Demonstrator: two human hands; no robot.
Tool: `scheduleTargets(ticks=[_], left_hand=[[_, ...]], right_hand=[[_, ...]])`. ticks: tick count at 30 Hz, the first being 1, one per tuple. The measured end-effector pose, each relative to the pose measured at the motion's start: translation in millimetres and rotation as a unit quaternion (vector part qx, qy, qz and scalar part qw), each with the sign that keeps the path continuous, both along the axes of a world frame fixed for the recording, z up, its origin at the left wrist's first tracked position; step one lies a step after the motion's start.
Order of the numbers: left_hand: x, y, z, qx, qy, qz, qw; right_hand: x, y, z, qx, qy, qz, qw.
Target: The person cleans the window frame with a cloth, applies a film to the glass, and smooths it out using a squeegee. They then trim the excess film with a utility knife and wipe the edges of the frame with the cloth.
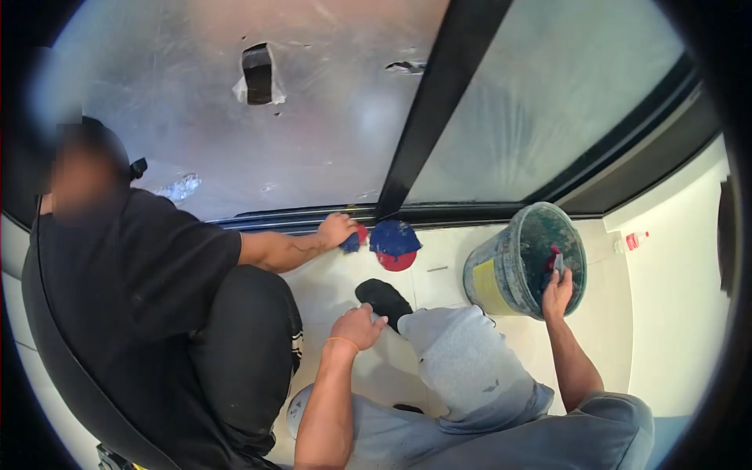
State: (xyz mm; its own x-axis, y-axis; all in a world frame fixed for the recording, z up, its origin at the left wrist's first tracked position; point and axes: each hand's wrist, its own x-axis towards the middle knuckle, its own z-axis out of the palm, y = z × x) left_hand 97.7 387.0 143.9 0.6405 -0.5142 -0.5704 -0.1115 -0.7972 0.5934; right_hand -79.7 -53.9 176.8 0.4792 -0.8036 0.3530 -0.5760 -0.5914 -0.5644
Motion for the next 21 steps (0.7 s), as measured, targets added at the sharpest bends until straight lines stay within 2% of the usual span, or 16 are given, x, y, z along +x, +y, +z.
scheduleTargets(ticks=[2,4,6,7,8,11,15,17,21], left_hand=[[5.2,-13.7,3.9,-0.006,-0.004,-0.019,1.0],[5.6,-28.7,18.8,-0.017,-0.014,-0.029,0.999],[3.8,-43.6,31.5,-0.021,-0.025,-0.048,0.998],[1.5,-53.1,31.2,-0.023,-0.036,-0.05,0.998],[-0.1,-61.5,28.7,-0.024,-0.031,-0.062,0.997],[5.3,-92.8,27.2,-0.032,-0.027,-0.12,0.992],[3.4,-136.9,11.9,-0.068,-0.045,-0.136,0.987],[1.1,-158.8,11.0,-0.09,-0.042,-0.148,0.984],[-5.0,-176.8,5.0,-0.159,-0.049,-0.147,0.975]], right_hand=[[2.9,7.2,8.7,0.007,0.025,-0.011,1.0],[-1.7,24.8,25.9,-0.014,0.053,0.032,0.998],[-14.0,26.2,18.1,-0.006,0.043,0.047,0.998],[-20.1,24.6,5.3,-0.007,0.033,0.033,0.999],[-21.2,32.2,6.2,0.019,0.07,0.001,0.997],[-8.7,44.1,13.5,0.016,0.085,-0.025,0.996],[-4.3,56.9,28.0,0.027,0.053,-0.014,0.998],[-1.1,61.8,36.3,0.075,0.049,-0.031,0.995],[-6.4,51.2,24.0,0.075,0.034,-0.015,0.997]])
